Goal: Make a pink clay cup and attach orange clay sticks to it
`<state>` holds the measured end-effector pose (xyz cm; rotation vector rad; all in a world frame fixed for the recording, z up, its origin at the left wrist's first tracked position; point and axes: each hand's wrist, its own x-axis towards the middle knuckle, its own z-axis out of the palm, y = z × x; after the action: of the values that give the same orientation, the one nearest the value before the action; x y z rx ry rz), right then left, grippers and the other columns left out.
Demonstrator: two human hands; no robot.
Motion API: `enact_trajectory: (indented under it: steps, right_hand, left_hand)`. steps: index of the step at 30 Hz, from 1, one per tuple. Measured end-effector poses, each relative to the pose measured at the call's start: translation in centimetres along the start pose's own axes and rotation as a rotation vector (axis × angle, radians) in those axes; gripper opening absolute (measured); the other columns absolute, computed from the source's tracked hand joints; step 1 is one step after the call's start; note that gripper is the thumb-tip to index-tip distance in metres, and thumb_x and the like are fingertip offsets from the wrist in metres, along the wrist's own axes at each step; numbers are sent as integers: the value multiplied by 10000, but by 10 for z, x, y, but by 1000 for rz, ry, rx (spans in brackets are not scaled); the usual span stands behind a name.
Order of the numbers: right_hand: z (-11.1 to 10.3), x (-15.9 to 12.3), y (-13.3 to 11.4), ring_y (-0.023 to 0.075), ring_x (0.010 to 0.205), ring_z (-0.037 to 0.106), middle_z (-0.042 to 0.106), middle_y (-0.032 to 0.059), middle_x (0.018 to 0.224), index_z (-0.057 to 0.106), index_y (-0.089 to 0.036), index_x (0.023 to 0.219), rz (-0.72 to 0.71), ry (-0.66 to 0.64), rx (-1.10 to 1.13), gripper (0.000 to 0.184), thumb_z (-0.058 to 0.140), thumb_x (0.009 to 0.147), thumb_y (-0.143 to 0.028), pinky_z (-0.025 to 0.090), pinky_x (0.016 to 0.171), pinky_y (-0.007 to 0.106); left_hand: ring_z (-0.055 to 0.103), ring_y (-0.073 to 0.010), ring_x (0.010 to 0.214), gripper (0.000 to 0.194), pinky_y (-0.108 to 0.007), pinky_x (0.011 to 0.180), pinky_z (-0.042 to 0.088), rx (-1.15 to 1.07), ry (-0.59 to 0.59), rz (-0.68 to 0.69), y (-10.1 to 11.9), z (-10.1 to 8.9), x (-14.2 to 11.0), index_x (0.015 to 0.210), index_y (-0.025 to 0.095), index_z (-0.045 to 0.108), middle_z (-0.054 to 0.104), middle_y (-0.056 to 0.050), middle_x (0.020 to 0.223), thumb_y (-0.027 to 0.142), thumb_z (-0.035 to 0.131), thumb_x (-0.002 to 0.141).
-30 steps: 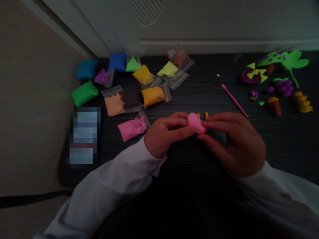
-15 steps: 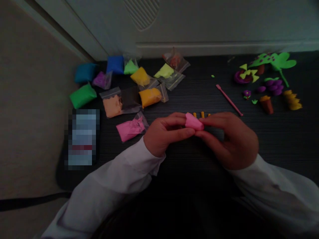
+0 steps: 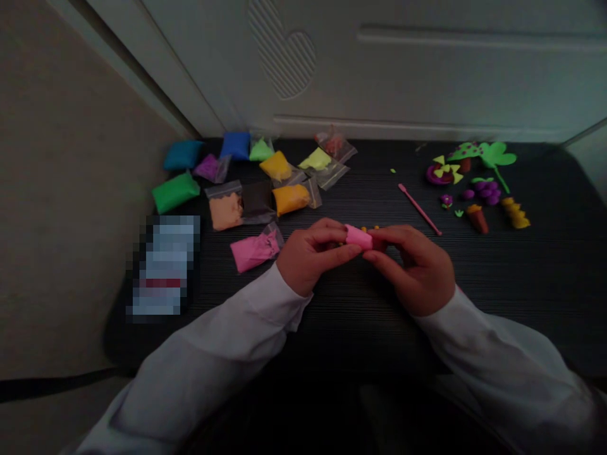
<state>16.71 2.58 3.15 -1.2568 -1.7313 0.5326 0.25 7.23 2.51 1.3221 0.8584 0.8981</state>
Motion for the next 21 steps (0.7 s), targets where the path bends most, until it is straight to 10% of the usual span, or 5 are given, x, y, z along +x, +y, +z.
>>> enact_trajectory:
  steps: [21]
  right_hand:
    - [-1,-1,-1,158,791,609,657,37,873,548,-206,1027,-212,-34,-236,278,601,755,-222,497,690,304]
  left_hand:
    - [539,-121,792,87,-279,781,394,47,-51,9,-2,-3,1,737,233,709,591,1,783,279,658,684]
